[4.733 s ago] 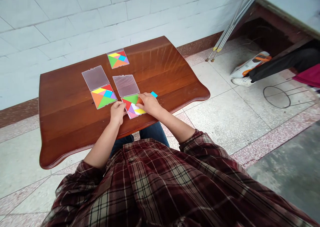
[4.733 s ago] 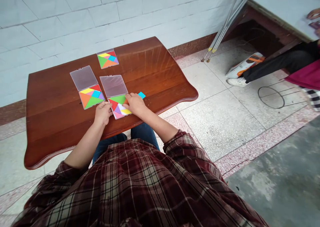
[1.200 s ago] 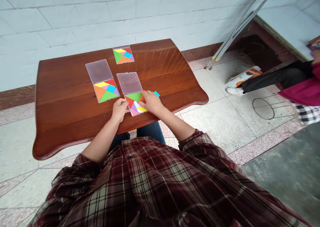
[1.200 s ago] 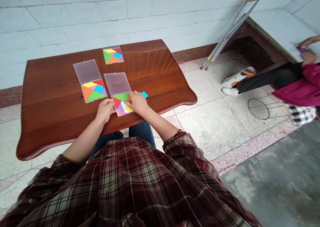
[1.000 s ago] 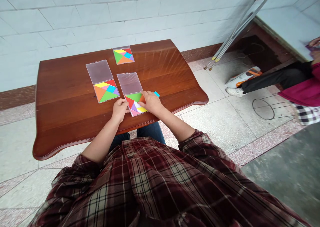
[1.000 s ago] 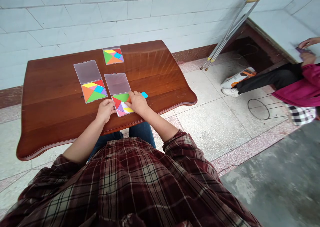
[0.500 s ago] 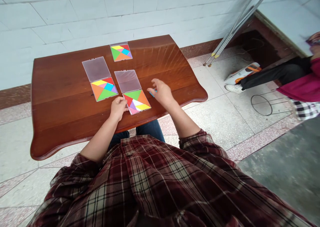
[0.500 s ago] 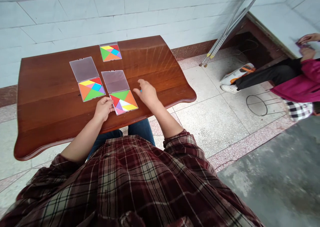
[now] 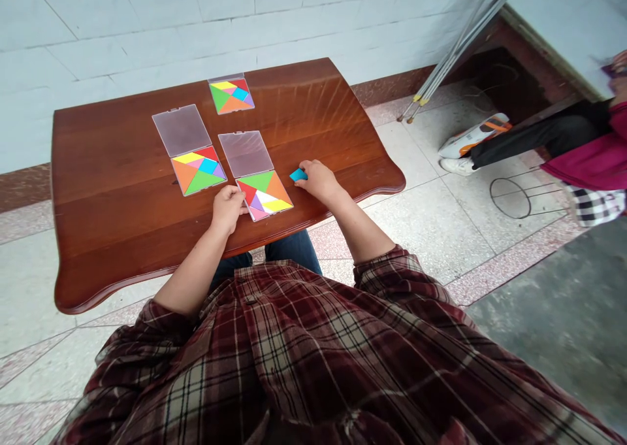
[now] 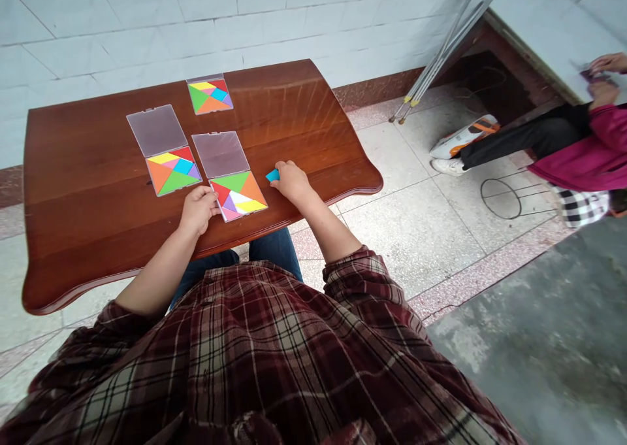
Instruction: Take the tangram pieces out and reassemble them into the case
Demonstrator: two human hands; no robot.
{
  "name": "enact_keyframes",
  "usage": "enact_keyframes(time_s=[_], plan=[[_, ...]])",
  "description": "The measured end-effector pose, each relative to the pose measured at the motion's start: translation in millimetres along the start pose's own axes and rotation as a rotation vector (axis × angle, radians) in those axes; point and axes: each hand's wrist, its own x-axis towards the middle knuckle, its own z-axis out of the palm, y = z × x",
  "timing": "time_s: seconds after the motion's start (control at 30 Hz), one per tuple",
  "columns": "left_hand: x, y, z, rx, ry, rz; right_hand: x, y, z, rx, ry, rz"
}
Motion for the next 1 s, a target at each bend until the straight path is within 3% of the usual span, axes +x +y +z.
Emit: enact_keyframes(time_s=[0.47, 1.0], plan=[[-1, 3, 1.6, 0.002, -0.001, -0.002, 3, -3, -3, 0.103, -0.057, 0.16], [-1, 2, 0.2, 0.002, -0.007, 0.0, -4, 0, -1, 0.091, -0.009, 0.062]])
